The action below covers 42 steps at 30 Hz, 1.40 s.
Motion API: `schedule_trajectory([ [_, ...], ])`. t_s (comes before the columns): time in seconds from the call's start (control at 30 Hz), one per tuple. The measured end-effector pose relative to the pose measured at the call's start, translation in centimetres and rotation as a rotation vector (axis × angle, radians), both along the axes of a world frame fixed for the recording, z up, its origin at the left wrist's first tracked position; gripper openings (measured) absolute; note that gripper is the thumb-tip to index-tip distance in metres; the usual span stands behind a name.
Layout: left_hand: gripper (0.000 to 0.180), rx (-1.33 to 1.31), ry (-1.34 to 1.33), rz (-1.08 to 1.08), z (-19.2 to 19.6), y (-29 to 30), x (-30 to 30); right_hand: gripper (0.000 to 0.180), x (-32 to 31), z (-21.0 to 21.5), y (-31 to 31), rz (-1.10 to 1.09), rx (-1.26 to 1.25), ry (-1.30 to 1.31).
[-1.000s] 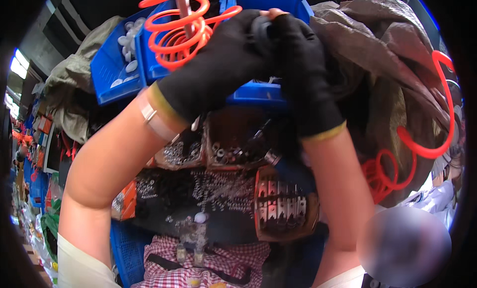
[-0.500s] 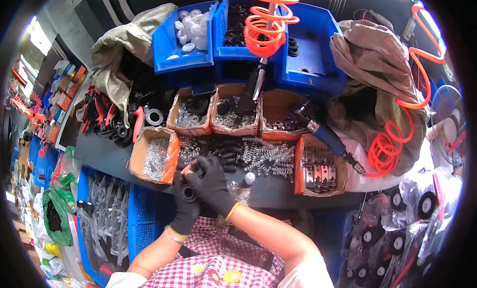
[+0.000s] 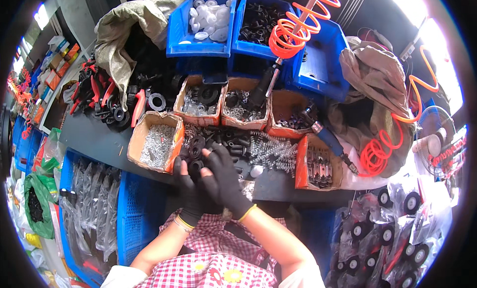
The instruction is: The person assembles caulking guns by fitting mechanical parts together, applying liquid from a squeeze bottle, and driving fasteners with pneumatic tools. They attach long barrels to the assemblies, place the finished tools into plastic bags, and pack them into a blue crate.
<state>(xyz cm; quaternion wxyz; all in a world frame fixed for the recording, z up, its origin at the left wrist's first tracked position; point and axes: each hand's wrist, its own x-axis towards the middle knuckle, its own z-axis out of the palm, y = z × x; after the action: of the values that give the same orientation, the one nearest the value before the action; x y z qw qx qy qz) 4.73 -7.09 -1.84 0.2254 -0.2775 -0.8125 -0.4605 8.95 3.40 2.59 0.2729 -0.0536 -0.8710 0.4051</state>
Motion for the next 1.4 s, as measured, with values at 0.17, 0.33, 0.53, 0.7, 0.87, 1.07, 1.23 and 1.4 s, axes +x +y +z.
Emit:
schedule_trajectory([
  [0.17,0.048,-0.429,0.276,0.052,-0.3,1.7,-2.9,0.053,-2.9,-1.7,1.4,-0.054,0.032,0.018],
  [0.33,0.077,-0.474,0.31,0.04,-0.2,1.7,-4.0,0.05,-1.7,8.8,3.6,-0.018,0.098,-0.005],
  [0.53,0.098,-0.35,0.15,-0.202,1.6,-0.2,-3.5,0.029,-3.8,13.0,27.0,-0.658,0.506,0.092],
  [0.7,0.092,-0.405,0.058,-0.276,1.3,-0.9,-3.0,0.048,-10.4,12.1,39.5,-0.712,0.559,-0.23],
  [0.87,0.086,-0.475,0.21,-0.326,2.4,1.5,-3.5,0.074,-17.4,7.4,50.7,-0.315,0.398,-0.12],
  [1.07,0.07,-0.367,0.154,-0.107,0.3,0.1,-3.7,0.069,-14.7,14.5,42.7,-0.022,0.691,-0.558],
  [1.23,0.084,-0.358,0.11,-0.168,1.6,1.4,-3.4,0.043,-10.6,9.9,45.6,-0.444,0.482,-0.304],
  [1.4,0.095,-0.184,0.189,-0.176,0.7,-0.9,-2.8,0.017,-6.3,15.6,36.6,-0.547,-0.323,0.134],
])
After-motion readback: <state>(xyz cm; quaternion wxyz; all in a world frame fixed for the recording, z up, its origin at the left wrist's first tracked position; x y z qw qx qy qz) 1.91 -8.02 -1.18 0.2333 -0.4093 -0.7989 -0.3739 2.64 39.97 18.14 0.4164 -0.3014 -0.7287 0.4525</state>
